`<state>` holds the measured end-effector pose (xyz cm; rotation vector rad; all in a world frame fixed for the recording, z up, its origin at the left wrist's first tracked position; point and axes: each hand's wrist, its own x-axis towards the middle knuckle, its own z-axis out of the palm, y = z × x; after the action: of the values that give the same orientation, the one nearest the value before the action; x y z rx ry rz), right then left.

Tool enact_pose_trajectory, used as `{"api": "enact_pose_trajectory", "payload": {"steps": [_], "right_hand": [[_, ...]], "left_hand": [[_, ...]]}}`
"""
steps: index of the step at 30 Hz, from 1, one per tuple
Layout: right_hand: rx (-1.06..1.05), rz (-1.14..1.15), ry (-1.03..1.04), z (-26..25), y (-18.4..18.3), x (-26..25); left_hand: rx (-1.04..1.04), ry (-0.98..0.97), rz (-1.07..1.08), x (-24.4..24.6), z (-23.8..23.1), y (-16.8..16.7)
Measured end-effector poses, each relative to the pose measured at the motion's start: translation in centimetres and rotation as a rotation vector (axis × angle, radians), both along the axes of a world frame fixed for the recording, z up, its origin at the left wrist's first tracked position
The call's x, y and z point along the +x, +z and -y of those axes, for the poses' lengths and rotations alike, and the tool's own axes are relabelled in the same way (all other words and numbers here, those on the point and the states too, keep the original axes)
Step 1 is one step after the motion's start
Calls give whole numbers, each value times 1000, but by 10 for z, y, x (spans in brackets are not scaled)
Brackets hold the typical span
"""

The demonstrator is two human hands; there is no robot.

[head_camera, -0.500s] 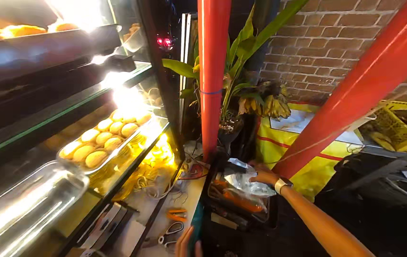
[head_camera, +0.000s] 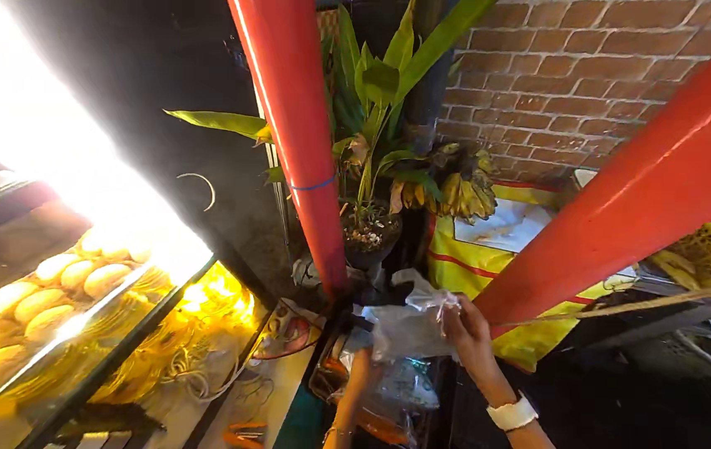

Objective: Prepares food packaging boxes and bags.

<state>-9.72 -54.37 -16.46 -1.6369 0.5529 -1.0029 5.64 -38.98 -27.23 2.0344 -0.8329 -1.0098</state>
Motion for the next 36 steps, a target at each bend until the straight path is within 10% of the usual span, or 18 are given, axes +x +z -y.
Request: {"api": "enact_pose_trajectory", "payload": {"steps": [6, 10, 18, 25, 36], "right_hand": [[277, -49, 17, 30, 27, -5], [522, -242, 446, 37, 37, -10], [327, -454, 567, -62, 6, 70], [552, -251, 925, -179, 6, 112], [844, -352, 1182, -315, 28, 114]], "left_hand": [[-506, 232, -502, 30, -76, 49], [-656, 437, -586, 59, -158, 67], [-269, 999, 551, 29, -218, 105], [-528, 943, 125, -45, -195, 126], [-745, 1332, 140, -91, -314, 135]]}}
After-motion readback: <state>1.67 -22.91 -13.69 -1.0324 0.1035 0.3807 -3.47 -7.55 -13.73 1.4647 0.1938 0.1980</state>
